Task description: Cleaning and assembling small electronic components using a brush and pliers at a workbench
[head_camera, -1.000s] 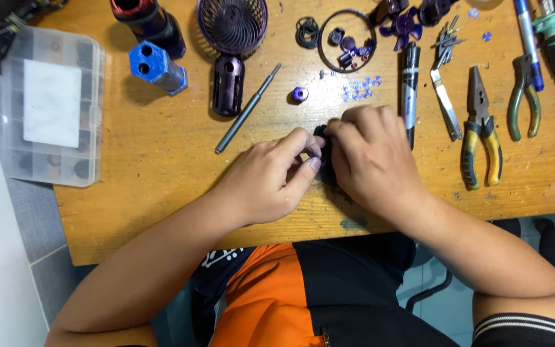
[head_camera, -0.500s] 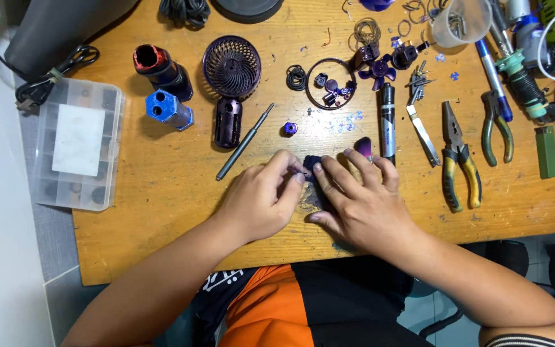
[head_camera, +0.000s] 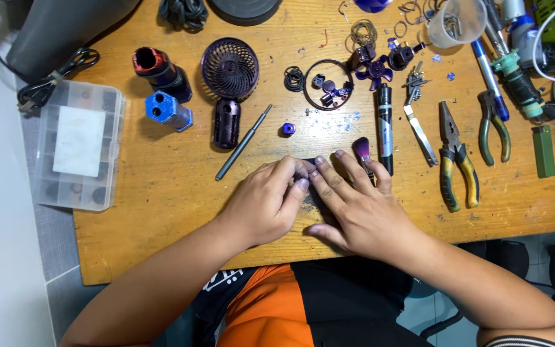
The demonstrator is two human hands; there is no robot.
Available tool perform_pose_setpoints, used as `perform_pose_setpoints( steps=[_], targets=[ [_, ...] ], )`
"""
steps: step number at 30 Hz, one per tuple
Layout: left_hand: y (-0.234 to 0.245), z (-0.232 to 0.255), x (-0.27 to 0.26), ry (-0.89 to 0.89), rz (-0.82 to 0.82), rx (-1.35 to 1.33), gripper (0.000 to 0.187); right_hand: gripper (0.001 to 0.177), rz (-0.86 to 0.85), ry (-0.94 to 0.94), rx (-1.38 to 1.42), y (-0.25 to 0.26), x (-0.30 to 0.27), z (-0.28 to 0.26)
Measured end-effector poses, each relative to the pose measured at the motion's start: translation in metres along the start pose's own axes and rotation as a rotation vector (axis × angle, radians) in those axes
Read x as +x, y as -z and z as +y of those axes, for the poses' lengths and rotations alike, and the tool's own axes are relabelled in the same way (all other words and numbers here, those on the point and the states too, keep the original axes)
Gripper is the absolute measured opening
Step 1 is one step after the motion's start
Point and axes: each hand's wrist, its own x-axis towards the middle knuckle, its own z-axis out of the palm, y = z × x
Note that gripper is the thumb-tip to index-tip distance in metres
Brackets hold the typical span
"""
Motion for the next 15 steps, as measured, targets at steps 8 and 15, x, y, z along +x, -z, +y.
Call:
perform_pose_setpoints(
  steps=[8, 15],
  targets=[
    [0.013, 0.023, 0.006, 0.168, -0.043, -0.005, 0.020, 0.048, 0.273, 0.068, 0.146, 0.062, 0.045, 0.057],
    [-0.001, 0.006, 0.005, 0.009, 0.027, -0.019, 0.019, 0.046, 0.307, 0.351, 0.193, 0.092, 0.190, -0.009]
  ],
)
